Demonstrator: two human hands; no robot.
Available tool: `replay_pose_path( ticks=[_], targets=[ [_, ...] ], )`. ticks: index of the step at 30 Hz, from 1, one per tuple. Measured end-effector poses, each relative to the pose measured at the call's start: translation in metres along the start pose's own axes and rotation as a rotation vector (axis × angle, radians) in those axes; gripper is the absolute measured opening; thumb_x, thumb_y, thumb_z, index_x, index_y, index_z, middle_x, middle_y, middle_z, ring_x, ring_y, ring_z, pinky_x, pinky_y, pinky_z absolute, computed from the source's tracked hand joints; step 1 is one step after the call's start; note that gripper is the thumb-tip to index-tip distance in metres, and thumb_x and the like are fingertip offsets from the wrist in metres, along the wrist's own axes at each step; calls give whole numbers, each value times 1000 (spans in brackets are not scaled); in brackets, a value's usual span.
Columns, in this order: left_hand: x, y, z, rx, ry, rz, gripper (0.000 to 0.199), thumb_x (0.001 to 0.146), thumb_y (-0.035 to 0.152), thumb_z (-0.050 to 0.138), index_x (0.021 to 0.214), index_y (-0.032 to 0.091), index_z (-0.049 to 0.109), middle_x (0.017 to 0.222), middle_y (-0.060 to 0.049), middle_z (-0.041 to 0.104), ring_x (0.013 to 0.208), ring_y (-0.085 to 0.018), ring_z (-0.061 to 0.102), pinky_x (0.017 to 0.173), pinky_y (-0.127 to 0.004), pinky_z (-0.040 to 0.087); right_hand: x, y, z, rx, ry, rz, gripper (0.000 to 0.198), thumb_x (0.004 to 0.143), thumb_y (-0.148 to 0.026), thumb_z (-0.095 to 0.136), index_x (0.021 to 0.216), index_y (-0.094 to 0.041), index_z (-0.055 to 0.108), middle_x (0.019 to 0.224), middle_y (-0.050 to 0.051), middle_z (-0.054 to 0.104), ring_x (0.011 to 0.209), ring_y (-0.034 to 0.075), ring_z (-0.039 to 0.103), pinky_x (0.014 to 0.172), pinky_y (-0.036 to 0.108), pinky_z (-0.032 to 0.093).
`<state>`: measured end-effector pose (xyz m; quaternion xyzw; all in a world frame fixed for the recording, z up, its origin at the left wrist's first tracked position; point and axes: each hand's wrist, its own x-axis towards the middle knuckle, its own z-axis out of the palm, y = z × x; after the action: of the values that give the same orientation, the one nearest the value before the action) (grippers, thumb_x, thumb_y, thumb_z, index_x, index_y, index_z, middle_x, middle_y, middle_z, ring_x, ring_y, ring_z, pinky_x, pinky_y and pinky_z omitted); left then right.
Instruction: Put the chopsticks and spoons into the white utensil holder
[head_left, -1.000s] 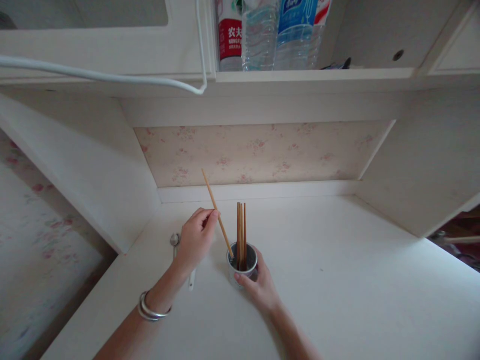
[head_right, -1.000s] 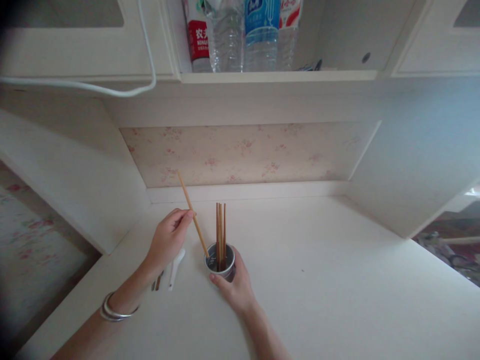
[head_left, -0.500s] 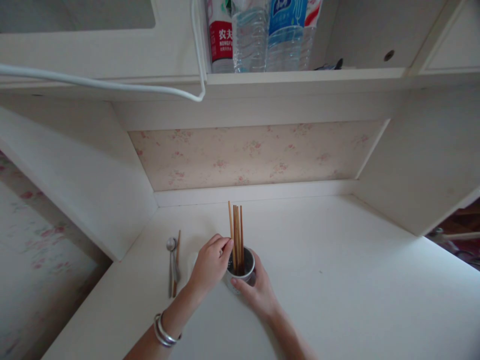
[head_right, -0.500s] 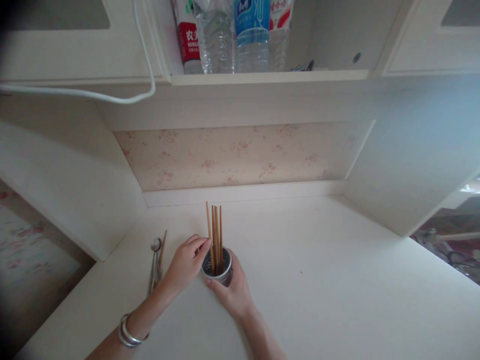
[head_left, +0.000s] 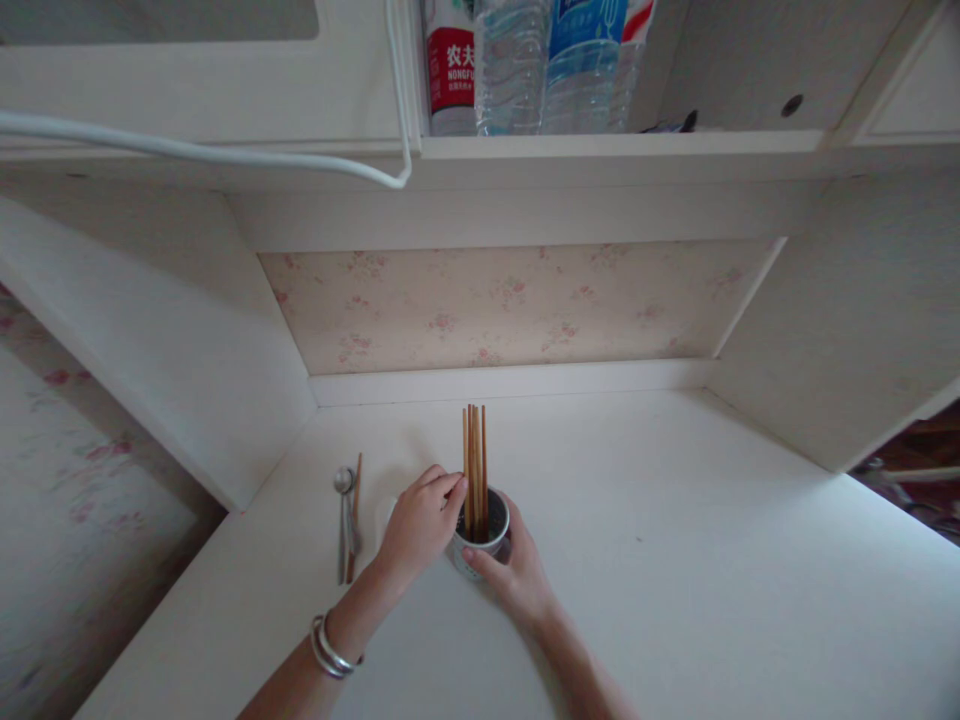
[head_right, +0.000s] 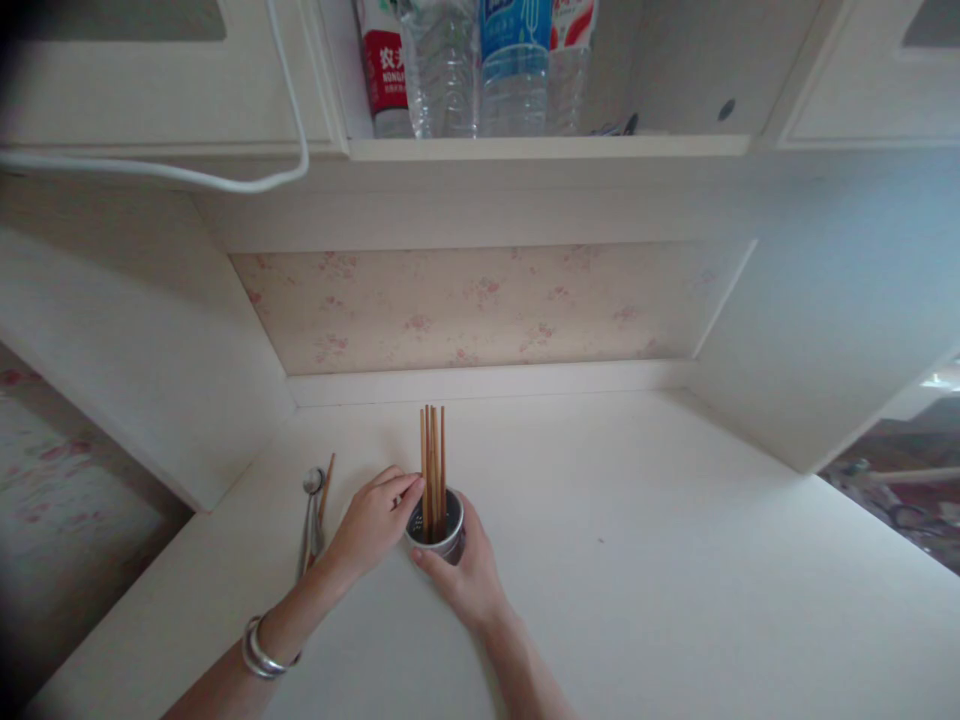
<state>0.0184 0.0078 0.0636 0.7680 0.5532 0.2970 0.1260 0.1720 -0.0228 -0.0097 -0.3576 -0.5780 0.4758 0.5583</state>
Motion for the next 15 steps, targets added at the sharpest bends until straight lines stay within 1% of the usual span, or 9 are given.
replay_pose_path(
  ticks=[3, 5, 6, 8, 10, 11, 13, 14, 15],
  targets=[
    [-5, -5, 4, -179, 32, -64, 42, 98, 44, 33, 100, 21, 69, 90, -5, 63, 83, -17, 60, 78, -28, 46, 0, -5, -1, -28, 0, -7, 68, 74, -37, 79, 133, -24, 48, 129, 9, 60, 120, 31, 55, 105, 47, 42],
    [-13, -10, 10, -341, 47, -135, 44, 95, 50, 39, 117, 21, 64, 103, -7, 63, 93, -19, 61, 84, -30, 48, 0, -6, 0, -25, -1, -18, 68, 74, -39, 79, 133, -25, 49, 130, 8, 60, 120, 31, 55, 105, 47, 42],
    [-19, -11, 15, -425, 49, -158, 48, 92, 53, 43, 125, 21, 59, 112, -8, 61, 102, -20, 60, 89, -32, 48, 0, -6, 0, -20, -5, -19, 67, 75, -39, 78, 133, -25, 49, 130, 9, 60, 120, 31, 55, 105, 48, 42],
    [-33, -13, 26, -610, 38, -169, 65, 84, 60, 55, 137, 22, 48, 131, -10, 53, 122, -24, 51, 102, -35, 43, 0, -5, 0, -11, -15, -14, 66, 77, -41, 77, 133, -24, 48, 129, 10, 60, 119, 31, 56, 104, 47, 43],
    [-43, -13, 40, -832, 4, -170, 90, 72, 61, 69, 146, 23, 33, 146, -11, 41, 136, -28, 38, 112, -38, 34, -1, -4, 0, 0, -18, -14, 66, 77, -43, 76, 134, -23, 48, 129, 11, 60, 118, 31, 56, 103, 47, 44],
    [-47, -12, 46, -940, -19, -184, 102, 67, 59, 74, 149, 23, 25, 149, -12, 38, 139, -28, 35, 114, -38, 32, -1, -4, 0, 7, -18, -17, 67, 77, -44, 76, 133, -23, 48, 129, 11, 60, 118, 31, 57, 103, 46, 45],
    [-50, -10, 56, -1109, -58, -224, 118, 62, 50, 82, 152, 22, 11, 150, -15, 38, 138, -29, 37, 113, -40, 33, -1, -4, 1, 27, -24, -22, 68, 76, -45, 76, 133, -23, 47, 128, 11, 61, 116, 31, 58, 100, 45, 47],
    [-50, -9, 59, -1158, -67, -233, 120, 61, 46, 84, 152, 22, 9, 148, -15, 41, 136, -29, 40, 112, -41, 35, -1, -4, 1, 32, -30, -22, 68, 75, -44, 76, 133, -23, 47, 127, 11, 61, 115, 31, 59, 99, 44, 48],
    [-49, -9, 60, -1181, -70, -229, 116, 62, 41, 85, 151, 22, 13, 146, -16, 44, 134, -29, 43, 111, -41, 36, -1, -5, 1, 31, -40, -20, 67, 76, -43, 76, 133, -23, 46, 127, 11, 61, 115, 31, 59, 99, 44, 48]
  ],
)
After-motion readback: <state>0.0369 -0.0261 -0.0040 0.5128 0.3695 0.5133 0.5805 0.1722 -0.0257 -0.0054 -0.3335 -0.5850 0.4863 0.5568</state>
